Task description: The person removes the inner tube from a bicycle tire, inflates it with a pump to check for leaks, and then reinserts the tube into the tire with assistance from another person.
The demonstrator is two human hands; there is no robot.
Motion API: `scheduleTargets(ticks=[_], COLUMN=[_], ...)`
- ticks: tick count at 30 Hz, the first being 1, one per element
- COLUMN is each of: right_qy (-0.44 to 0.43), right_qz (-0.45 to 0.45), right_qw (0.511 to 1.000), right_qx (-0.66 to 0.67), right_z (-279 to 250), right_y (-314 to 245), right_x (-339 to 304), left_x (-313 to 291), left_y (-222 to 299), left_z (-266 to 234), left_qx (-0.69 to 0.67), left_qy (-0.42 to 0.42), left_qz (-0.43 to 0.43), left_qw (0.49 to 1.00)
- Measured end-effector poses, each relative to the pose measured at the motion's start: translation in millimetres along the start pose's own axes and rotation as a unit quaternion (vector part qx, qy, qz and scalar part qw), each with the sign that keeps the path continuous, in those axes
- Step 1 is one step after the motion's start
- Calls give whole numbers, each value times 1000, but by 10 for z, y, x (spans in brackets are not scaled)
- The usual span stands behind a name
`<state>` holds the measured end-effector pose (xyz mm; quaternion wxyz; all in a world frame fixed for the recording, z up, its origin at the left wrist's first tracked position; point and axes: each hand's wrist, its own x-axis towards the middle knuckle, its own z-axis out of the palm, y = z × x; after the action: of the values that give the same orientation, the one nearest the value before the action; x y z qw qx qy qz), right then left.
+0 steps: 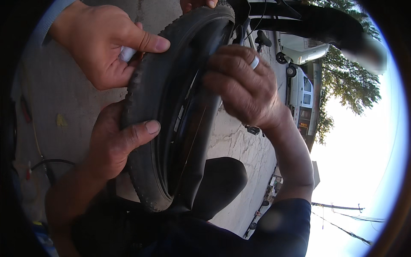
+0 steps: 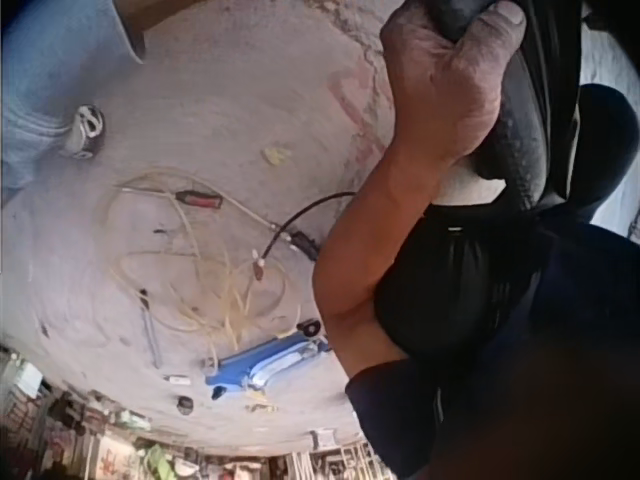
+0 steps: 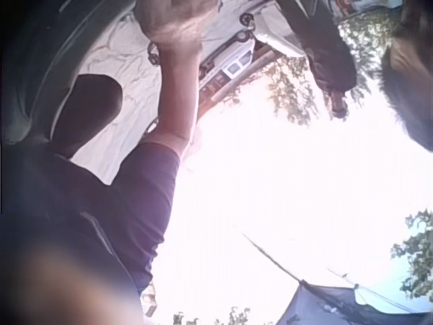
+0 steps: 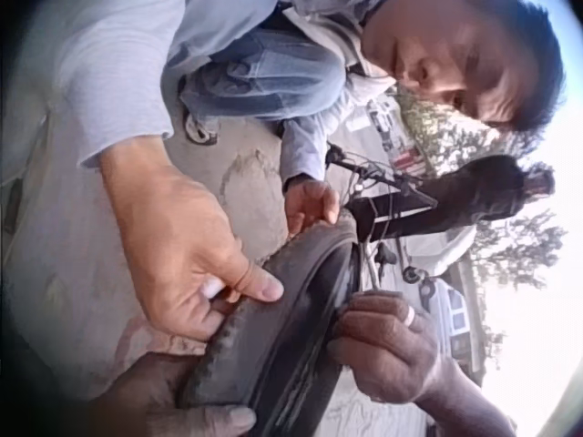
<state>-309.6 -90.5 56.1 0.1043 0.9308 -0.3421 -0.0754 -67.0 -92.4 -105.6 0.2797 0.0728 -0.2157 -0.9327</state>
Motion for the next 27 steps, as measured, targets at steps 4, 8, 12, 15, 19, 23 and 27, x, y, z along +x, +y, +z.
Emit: scheduleTargets(ticks=[4, 8, 12, 15, 19, 23, 27], right_qy=[-32, -11, 40, 1, -15, -25, 25], right_qz=[176, 154, 54, 1, -46, -78, -34], right_qw=[982, 987, 995, 984, 978, 974, 986], right_qx=[64, 35, 70, 178, 202, 209, 162], right_z=[180, 198, 135, 92, 194, 192, 128], right_y=[541, 360, -197, -851, -1374, -1280, -869], right_x=[-17, -11, 152, 179, 120, 85, 134], left_x=[42, -22, 35, -21, -32, -17, 24], left_y=[23, -20, -76, -40, 29, 6, -29], left_z=[-84, -95, -160, -169, -227, -232, -213], left_qx=[-13, -47, -30, -26, 6, 28, 46], left_qy=[-39, -9, -4, 55, 39, 37, 44], left_qz=[30, 11, 31, 3, 10, 4, 3], left_qw=[999, 999, 999, 998, 999, 999, 998])
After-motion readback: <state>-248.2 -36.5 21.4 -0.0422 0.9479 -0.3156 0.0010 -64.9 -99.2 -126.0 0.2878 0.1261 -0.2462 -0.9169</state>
